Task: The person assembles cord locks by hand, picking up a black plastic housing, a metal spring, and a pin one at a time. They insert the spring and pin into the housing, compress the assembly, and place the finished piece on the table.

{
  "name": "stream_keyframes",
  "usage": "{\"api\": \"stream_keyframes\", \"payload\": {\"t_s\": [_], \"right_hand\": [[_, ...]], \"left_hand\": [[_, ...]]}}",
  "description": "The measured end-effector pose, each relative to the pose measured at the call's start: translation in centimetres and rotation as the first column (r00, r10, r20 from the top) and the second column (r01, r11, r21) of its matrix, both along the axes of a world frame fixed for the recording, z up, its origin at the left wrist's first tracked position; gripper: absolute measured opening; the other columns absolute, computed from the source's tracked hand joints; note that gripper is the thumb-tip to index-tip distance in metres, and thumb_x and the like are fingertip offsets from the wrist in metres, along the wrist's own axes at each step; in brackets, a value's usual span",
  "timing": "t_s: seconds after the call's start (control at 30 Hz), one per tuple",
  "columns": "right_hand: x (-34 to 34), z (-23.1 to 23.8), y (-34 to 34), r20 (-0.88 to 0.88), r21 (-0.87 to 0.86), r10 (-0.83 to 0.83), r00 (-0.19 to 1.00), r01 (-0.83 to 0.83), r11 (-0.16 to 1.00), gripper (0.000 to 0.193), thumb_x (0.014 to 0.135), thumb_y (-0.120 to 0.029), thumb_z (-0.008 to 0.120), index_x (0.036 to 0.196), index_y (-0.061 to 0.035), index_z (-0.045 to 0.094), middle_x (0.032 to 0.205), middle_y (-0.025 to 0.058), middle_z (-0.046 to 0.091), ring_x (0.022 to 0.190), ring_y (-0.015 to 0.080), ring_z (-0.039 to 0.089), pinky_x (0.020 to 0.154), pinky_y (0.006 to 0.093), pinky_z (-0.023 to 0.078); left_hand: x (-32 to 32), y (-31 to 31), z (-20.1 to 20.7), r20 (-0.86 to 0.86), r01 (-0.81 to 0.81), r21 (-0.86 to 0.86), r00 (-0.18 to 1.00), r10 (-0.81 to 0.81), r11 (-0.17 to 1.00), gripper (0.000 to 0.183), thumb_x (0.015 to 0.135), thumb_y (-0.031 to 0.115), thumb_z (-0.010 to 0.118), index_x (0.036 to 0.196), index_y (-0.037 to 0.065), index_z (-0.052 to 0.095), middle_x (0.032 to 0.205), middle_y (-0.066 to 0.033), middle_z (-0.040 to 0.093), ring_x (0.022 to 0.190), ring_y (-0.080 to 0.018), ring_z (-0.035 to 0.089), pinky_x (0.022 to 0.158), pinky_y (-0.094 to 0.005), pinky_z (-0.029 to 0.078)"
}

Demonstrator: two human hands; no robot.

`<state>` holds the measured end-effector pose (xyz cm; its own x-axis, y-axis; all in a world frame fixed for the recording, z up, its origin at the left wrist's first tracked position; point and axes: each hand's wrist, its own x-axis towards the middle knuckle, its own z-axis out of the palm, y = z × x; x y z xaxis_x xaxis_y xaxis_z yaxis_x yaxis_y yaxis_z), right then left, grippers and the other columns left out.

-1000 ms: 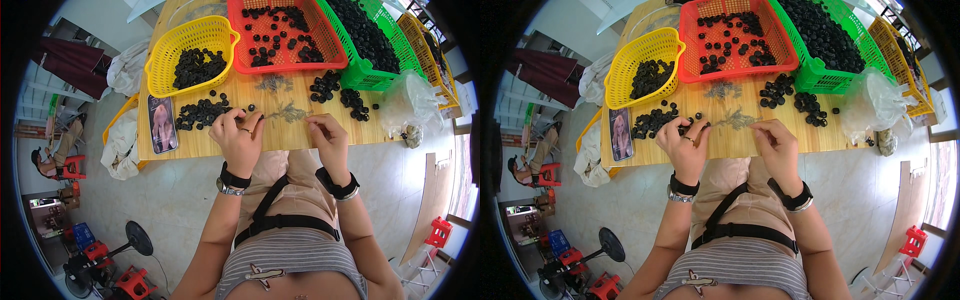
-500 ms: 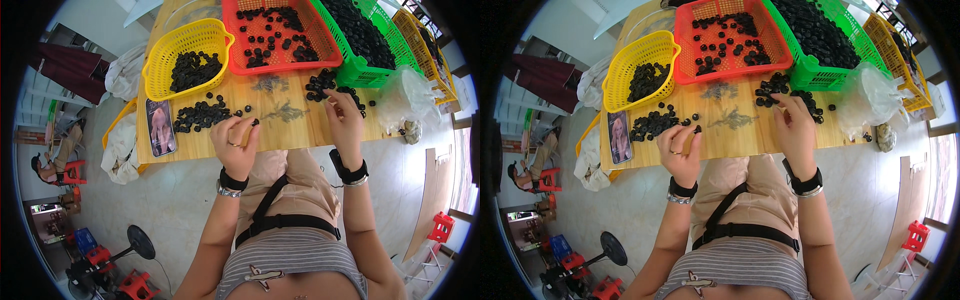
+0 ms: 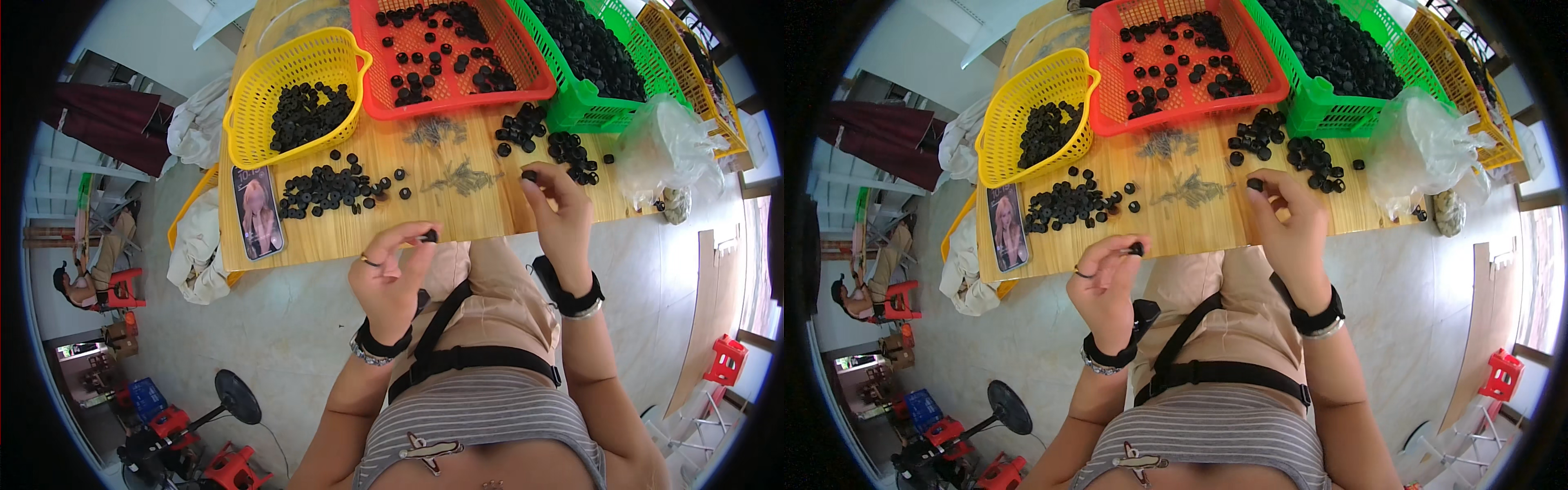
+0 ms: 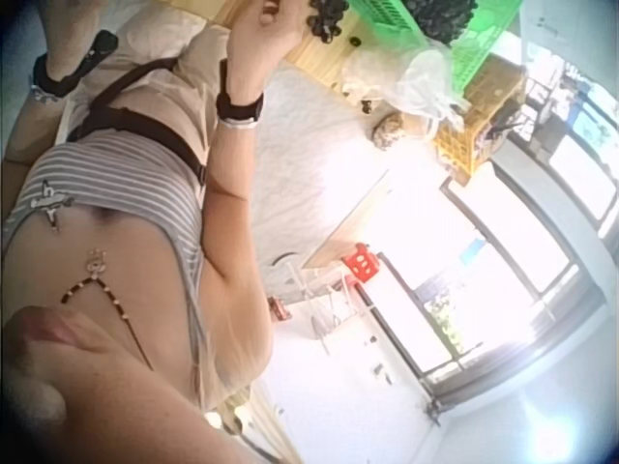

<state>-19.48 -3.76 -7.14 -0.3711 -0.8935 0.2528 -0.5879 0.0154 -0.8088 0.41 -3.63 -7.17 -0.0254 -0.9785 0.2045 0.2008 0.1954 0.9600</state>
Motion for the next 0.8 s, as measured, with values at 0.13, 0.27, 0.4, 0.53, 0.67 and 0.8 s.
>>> {"api": "stream_keyframes", "payload": {"t_s": [0.13, 0.27, 0.4, 0.53, 0.67, 0.8], "right_hand": [[1.1, 1.7, 2.5, 0.743, -0.129, 0.209, 0.636, -0.171, 0.977, 0.017, 0.08, -0.003, 0.057, 0.097, 0.0011, 0.056, 0.082, 0.0054, 0.06, 0.072, 0.0123, 0.056, 0.067, 0.0236, 0.043], [2.1, 2.6, 4.0, 0.881, -0.287, 0.372, 0.293, -0.294, 0.912, 0.019, 0.082, -0.006, 0.054, 0.1, 0.002, 0.054, 0.085, 0.0061, 0.057, 0.075, 0.0124, 0.053, 0.067, 0.0238, 0.042], [2.5, 3.3, 4.7, 0.896, -0.362, 0.426, 0.123, -0.352, 0.863, 0.021, 0.085, -0.009, 0.051, 0.102, 0.0026, 0.053, 0.088, 0.0066, 0.054, 0.078, 0.0131, 0.051, 0.069, 0.0243, 0.041], [2.8, 3.6, 5.1, 0.906, -0.377, 0.423, 0.033, -0.395, 0.838, 0.025, 0.087, -0.012, 0.05, 0.108, 0.0016, 0.048, 0.089, 0.0076, 0.055, 0.079, 0.0131, 0.051, 0.069, 0.0238, 0.041], [2.9, 3.2, 5.5, 0.896, -0.395, 0.444, 0.016, -0.429, 0.812, 0.027, 0.087, -0.015, 0.051, 0.109, 0.0006, 0.046, 0.092, 0.009, 0.055, 0.081, 0.0133, 0.052, 0.07, 0.0235, 0.041], [3.3, 3.1, 5.8, 0.899, -0.383, 0.437, 0.041, -0.412, 0.827, 0.026, 0.087, -0.016, 0.053, 0.106, 0.0001, 0.047, 0.096, 0.0098, 0.055, 0.084, 0.0134, 0.052, 0.071, 0.0249, 0.041]], "left_hand": [[-0.6, 1.1, 1.5, 0.056, 0.199, -0.03, 0.979, -0.197, 0.979, 0.022, 0.076, -0.005, 0.057, 0.098, -0.006, 0.057, 0.092, -0.0131, 0.062, 0.085, -0.0165, 0.058, 0.078, -0.027, 0.044], [-1.2, 1.8, 3.3, 0.14, 0.26, -0.055, 0.958, -0.25, 0.964, 0.022, 0.076, -0.004, 0.058, 0.098, -0.008, 0.057, 0.093, -0.0152, 0.06, 0.086, -0.0181, 0.057, 0.079, -0.0285, 0.044], [-1.6, 2.6, 4.4, -0.011, 0.194, -0.029, 0.981, -0.194, 0.981, 0.025, 0.07, -0.005, 0.067, 0.094, -0.001, 0.06, 0.089, -0.01, 0.063, 0.081, -0.0134, 0.059, 0.073, -0.0247, 0.046], [-0.9, 2.9, 5.3, 0.096, 0.217, -0.102, 0.973, -0.208, 0.971, 0.026, 0.068, -0.003, 0.07, 0.093, 0.0, 0.06, 0.088, -0.0093, 0.063, 0.078, -0.0152, 0.06, 0.07, -0.0253, 0.046], [-1.0, 2.9, 6.4, 0.367, 0.257, -0.33, 0.922, -0.127, 0.908, 0.026, 0.066, -0.005, 0.069, 0.089, -0.003, 0.059, 0.083, -0.0126, 0.063, 0.074, -0.0202, 0.059, 0.065, -0.0287, 0.046], [-1.3, 2.9, 6.9, 0.496, 0.226, -0.478, 0.867, 0.049, 0.849, 0.028, 0.063, -0.003, 0.071, 0.09, 0.001, 0.061, 0.082, -0.0098, 0.063, 0.069, -0.0217, 0.058, 0.059, -0.0279, 0.046]]}}
